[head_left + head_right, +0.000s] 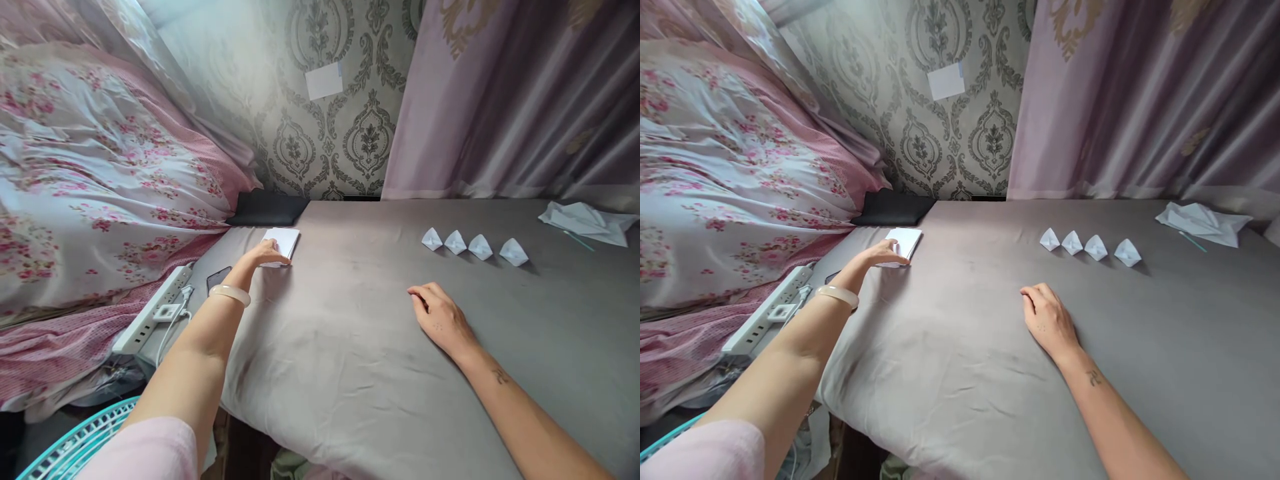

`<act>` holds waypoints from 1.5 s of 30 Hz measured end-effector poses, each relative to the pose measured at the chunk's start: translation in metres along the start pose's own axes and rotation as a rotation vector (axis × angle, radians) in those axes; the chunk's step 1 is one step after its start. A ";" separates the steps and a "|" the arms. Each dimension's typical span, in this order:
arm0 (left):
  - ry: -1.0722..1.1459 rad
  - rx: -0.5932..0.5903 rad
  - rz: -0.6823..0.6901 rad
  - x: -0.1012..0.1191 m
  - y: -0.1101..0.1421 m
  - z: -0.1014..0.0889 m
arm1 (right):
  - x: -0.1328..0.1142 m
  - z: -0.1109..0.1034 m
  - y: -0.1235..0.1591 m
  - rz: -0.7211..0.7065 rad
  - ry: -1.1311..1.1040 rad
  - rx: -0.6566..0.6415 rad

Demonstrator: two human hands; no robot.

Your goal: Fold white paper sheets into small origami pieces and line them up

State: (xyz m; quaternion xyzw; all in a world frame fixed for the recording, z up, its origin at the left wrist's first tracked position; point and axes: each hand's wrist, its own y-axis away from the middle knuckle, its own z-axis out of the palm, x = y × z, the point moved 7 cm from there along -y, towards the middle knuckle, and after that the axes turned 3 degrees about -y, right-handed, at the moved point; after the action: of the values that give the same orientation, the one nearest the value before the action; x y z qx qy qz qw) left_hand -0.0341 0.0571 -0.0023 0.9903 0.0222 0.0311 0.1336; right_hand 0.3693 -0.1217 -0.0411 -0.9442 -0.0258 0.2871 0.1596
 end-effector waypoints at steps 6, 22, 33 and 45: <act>-0.008 -0.023 -0.011 0.002 0.002 0.000 | 0.000 0.001 0.000 -0.002 -0.003 -0.002; 0.232 -0.024 0.056 -0.011 0.008 -0.010 | -0.001 -0.001 -0.001 -0.013 -0.009 0.008; 0.313 0.048 0.085 -0.013 0.011 -0.011 | -0.004 -0.003 0.001 -0.013 0.010 0.014; 0.177 0.293 -0.069 -0.021 0.008 -0.014 | -0.004 -0.002 0.001 -0.027 0.009 0.026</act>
State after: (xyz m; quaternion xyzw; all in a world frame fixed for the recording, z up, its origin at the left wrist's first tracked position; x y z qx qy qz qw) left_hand -0.0556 0.0524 0.0120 0.9913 0.0719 0.1098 -0.0138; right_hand 0.3671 -0.1234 -0.0380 -0.9429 -0.0343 0.2808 0.1759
